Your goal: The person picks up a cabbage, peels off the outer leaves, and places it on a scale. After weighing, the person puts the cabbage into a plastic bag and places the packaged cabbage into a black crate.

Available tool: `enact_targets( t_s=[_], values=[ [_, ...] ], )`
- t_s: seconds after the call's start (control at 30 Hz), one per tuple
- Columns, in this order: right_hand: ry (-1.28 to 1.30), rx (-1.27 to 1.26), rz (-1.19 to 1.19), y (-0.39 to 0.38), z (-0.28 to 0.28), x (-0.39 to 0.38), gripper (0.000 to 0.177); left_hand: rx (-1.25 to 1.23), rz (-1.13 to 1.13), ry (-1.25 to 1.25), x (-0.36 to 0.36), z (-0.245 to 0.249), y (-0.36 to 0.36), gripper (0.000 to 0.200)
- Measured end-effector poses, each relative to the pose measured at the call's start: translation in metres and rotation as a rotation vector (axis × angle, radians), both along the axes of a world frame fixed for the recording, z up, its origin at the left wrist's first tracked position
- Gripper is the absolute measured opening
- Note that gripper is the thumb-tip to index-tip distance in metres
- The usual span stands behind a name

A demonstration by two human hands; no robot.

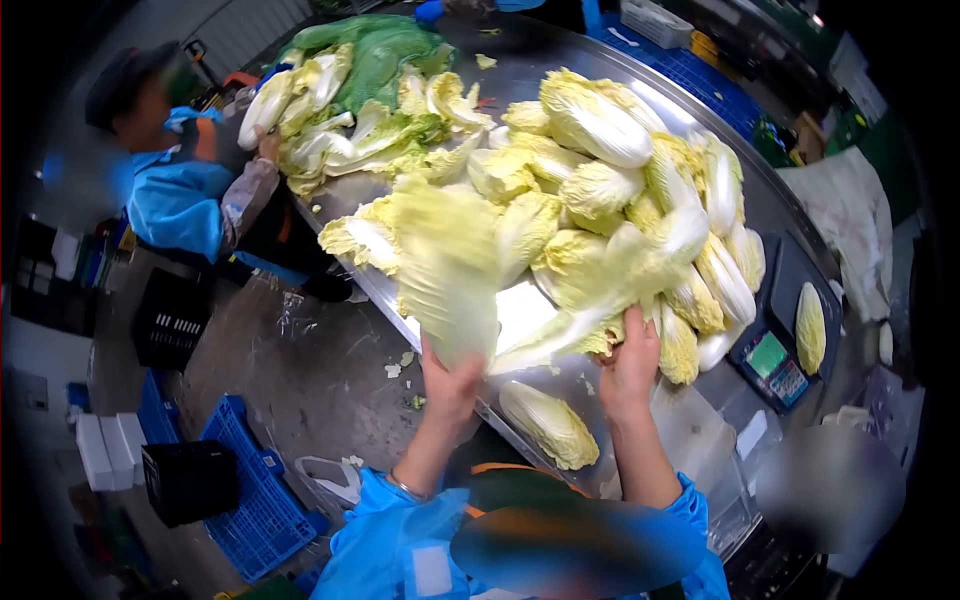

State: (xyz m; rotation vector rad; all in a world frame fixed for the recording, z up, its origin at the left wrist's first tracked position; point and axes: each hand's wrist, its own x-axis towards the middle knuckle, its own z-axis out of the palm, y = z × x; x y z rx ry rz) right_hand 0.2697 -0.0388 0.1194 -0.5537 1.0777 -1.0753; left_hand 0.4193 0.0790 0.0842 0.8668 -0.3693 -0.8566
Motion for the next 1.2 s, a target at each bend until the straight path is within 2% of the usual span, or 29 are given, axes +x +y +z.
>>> enact_targets(
  t_s=[0.03,0.13,0.27,0.3,0.4,0.43,0.47,0.53,0.57,0.6,0.67,0.73,0.8,0.87,0.93,0.97,1.07,1.13,1.17,1.2],
  values=[
    [-0.016,0.008,0.022,0.000,-0.013,-0.003,0.019,-0.111,0.024,0.291,0.010,0.005,-0.001,0.082],
    [-0.048,0.045,0.112,-0.001,-0.021,0.010,0.019,-0.370,0.013,0.666,0.040,0.006,-0.003,0.083],
    [-0.064,0.066,0.152,-0.001,-0.012,0.049,0.021,-0.603,-0.119,0.893,0.059,0.011,-0.002,0.074],
    [-0.070,0.086,0.156,-0.003,-0.009,0.057,0.022,-0.682,-0.138,1.020,0.062,0.011,-0.002,0.071],
    [-0.122,0.004,0.194,-0.007,-0.004,0.078,0.021,-0.595,-0.007,0.871,0.080,0.021,0.003,0.076],
    [-0.119,0.014,0.086,-0.020,-0.016,0.079,0.021,-0.749,-0.082,0.973,0.093,0.016,0.008,0.076],
    [-0.379,-0.174,0.287,-0.045,-0.053,0.055,0.021,-0.866,-0.069,1.103,0.104,0.014,0.014,0.075],
    [-0.129,-0.059,0.120,-0.061,-0.023,0.064,0.021,-0.690,0.092,0.747,0.122,0.028,0.019,0.074],
    [-0.068,-0.126,0.269,-0.060,-0.008,0.069,0.023,-0.594,0.161,0.612,0.130,0.032,0.023,0.073],
    [0.073,-0.207,0.392,-0.055,0.009,0.081,0.025,-0.553,0.186,0.586,0.135,0.031,0.024,0.072],
    [0.242,-0.559,0.590,-0.039,0.032,0.106,0.026,-0.494,0.202,0.531,0.136,0.033,0.018,0.071],
    [0.270,-0.636,0.818,-0.014,0.051,0.129,0.028,-0.463,0.205,0.468,0.132,0.038,0.006,0.070],
    [0.218,-0.580,0.876,0.013,0.020,0.156,0.037,-0.382,0.235,0.397,0.125,0.034,-0.009,0.070],
    [0.150,-0.332,0.780,0.038,-0.007,0.168,0.038,-0.341,0.218,0.392,0.120,0.032,-0.026,0.065],
    [0.168,-0.247,0.876,0.047,0.006,0.158,0.038,-0.208,0.319,0.153,0.112,0.037,-0.037,0.059],
    [0.253,-0.386,0.969,0.045,0.001,0.150,0.035,-0.220,0.381,0.067,0.111,0.029,-0.044,0.054],
    [0.612,-0.832,1.341,0.021,0.011,0.123,0.025,-0.376,0.224,0.552,0.122,0.033,-0.035,0.051],
    [0.842,-1.034,1.800,0.002,0.015,0.103,0.019,-0.504,0.248,0.743,0.151,0.047,-0.014,0.052],
    [0.946,-1.149,2.032,-0.006,0.015,0.101,0.016,-0.516,0.263,0.714,0.156,0.047,-0.009,0.053],
    [0.776,-1.464,1.664,-0.023,0.004,0.118,0.024,-0.520,0.273,0.686,0.157,0.046,-0.002,0.055]
  ],
)
